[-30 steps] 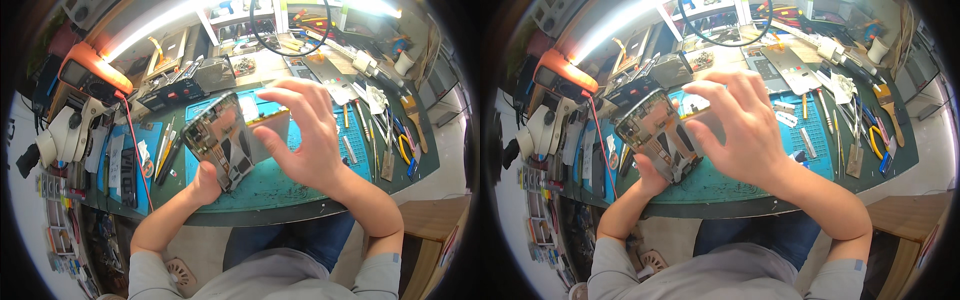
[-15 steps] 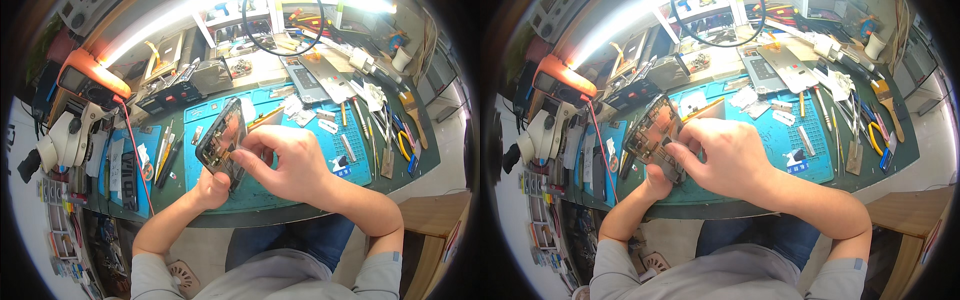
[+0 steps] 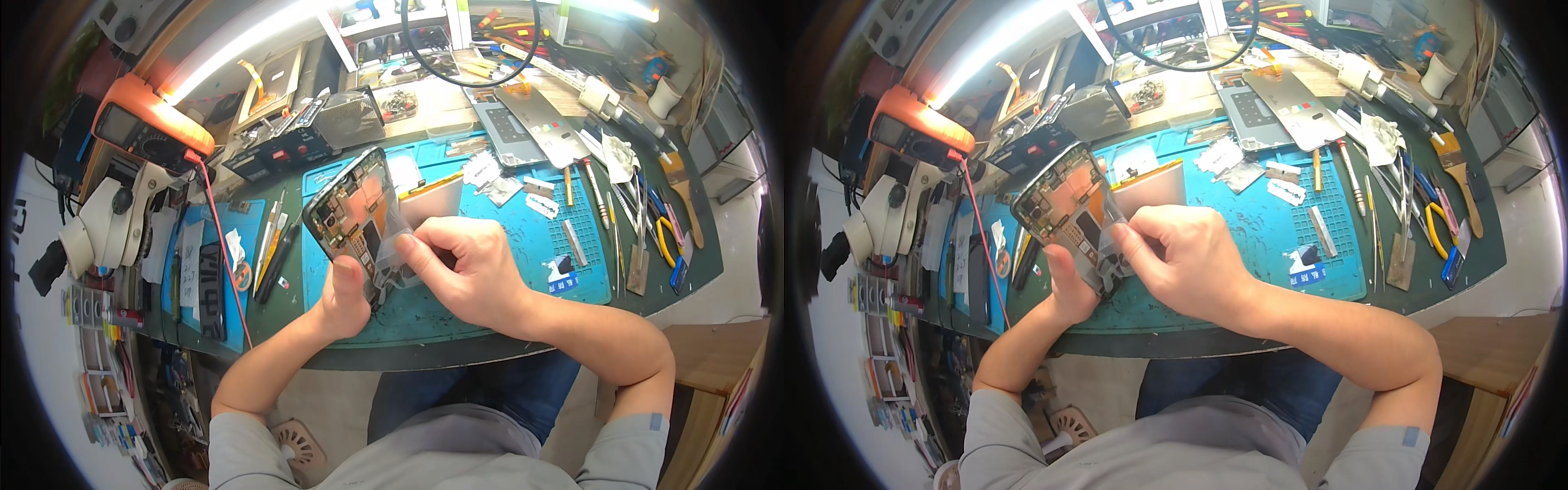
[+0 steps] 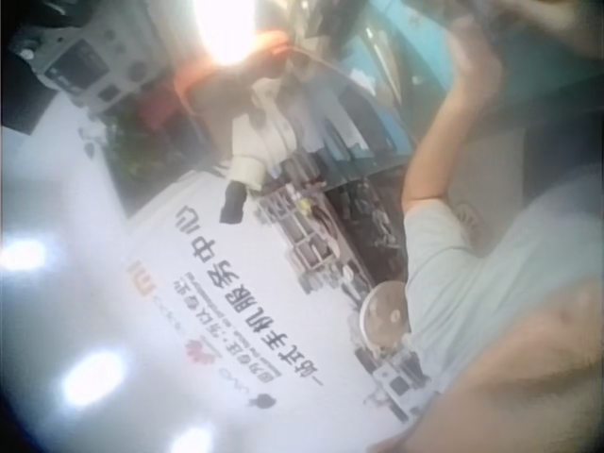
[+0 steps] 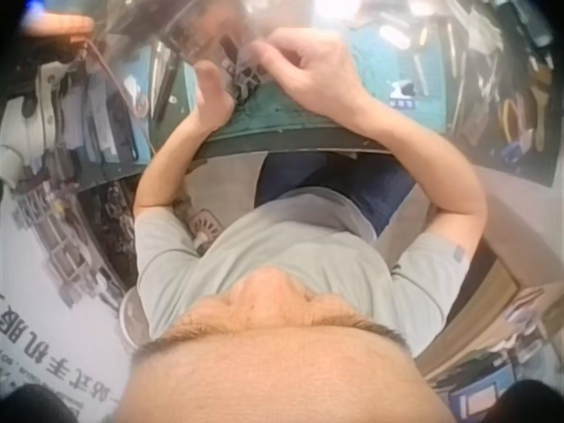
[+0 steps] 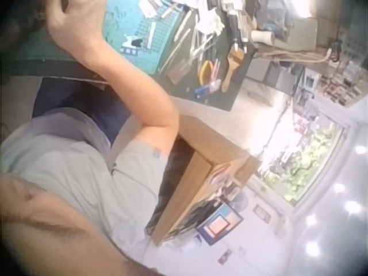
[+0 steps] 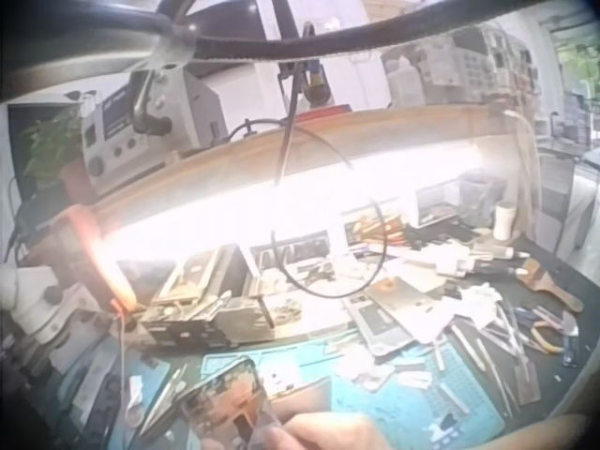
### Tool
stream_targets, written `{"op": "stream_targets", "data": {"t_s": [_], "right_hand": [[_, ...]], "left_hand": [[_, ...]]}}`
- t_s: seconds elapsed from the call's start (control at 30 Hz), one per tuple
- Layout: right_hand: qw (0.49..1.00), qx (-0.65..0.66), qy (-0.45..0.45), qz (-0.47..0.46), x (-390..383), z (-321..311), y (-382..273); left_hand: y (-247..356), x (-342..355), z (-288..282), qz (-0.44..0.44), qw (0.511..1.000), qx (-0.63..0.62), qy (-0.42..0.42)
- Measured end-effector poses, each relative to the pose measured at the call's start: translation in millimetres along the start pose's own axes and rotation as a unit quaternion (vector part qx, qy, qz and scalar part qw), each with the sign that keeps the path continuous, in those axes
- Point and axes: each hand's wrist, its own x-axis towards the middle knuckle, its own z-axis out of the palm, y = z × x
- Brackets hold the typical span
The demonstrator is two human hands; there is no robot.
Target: The person tests a smartphone by swiping the screen, then disassembles it by removing the back cover and battery. They use a metal spudger to pry and disconnect internal components, then place the back cover aside.
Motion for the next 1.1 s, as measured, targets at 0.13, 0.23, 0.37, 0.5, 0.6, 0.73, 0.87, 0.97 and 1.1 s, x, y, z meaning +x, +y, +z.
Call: {"op": "stream_targets", "data": {"t_s": [0.13, 0.23, 0.37, 0.5, 0.6, 0.73, 0.87, 0.97, 1.1], "right_hand": [[1.0, 0.007, 0.005, -0.003, -2, 2, 2], [1.0, 0.003, 0.008, 0.0, -4, 2, 3], [1.0, -0.003, 0.018, -0.002, -6, 5, 6], [1.0, -0.005, 0.016, 0.001, -9, 5, 4], [1.0, -0.016, 0.015, -0.021, -6, 4, 3], [0.998, 0.043, -0.015, 0.045, -4, 0, -2], [0.968, 0.178, -0.057, 0.166, -1, -2, -1], [0.919, 0.27, -0.075, 0.279, 0, -3, -8], [0.943, 0.202, -0.098, 0.246, -1, 0, -4]], "left_hand": [[0, -2, -3, -0.007, 1.0, 0.021, 0.012], [3, 0, 0, -0.006, 0.999, 0.028, 0.02], [-3, 0, -3, -0.008, 1.0, 0.0, 0.012], [-5, -2, -6, -0.014, 1.0, -0.005, 0.007], [-7, -3, -9, -0.01, 1.0, -0.009, 0.003], [-10, -1, -9, -0.003, 0.999, -0.038, 0.012], [-4, 0, -7, 0.007, 1.0, -0.022, -0.002], [-10, -1, -18, -0.003, 0.999, -0.032, -0.037], [-8, -1, -12, -0.004, 1.0, -0.026, -0.008]]}}
